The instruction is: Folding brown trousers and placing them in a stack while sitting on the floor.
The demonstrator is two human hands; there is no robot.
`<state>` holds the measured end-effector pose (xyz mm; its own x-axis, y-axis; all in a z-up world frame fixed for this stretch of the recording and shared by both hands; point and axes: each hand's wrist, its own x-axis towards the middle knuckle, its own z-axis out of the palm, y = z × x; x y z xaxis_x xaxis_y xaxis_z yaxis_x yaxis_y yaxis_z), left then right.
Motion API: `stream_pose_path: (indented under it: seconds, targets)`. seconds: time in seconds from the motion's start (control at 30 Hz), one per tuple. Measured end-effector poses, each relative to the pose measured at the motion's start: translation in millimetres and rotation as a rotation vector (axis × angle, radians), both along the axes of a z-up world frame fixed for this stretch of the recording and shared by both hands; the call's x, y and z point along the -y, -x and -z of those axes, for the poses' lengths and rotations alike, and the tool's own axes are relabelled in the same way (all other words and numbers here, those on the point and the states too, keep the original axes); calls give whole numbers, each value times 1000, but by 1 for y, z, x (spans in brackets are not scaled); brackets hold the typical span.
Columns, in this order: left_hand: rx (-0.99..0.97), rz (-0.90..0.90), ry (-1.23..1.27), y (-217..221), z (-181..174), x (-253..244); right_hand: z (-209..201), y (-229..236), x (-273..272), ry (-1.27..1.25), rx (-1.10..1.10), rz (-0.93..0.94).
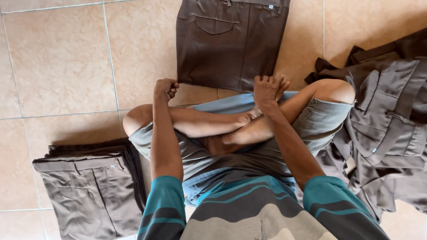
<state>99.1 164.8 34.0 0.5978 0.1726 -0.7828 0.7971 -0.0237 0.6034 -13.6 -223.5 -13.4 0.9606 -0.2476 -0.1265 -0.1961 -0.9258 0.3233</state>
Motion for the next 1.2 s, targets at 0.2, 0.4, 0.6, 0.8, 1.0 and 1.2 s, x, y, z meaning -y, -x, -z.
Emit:
stream_pose_path:
  seconds: [0.2, 0.4, 0.6, 0.8, 1.0, 1.2]
  targets:
    - [-91, -72, 206, -6, -34, 9, 29, 13, -7, -242, 18, -334]
    - [-92, 101, 226, 5, -89, 10, 15, 21, -9, -170, 35, -405]
    - [-17, 227, 238, -8, -59, 8, 9, 20, -17, -127, 32, -422]
    - [131, 142, -21, -16, 1, 4, -26, 18, -20, -83, -37, -353]
    - [230, 83, -135, -5, 27, 6, -23, 12, -11, -173, -54, -322]
    - [157, 38, -123, 7, -27, 25, -48, -52, 20, -330, 255, -51]
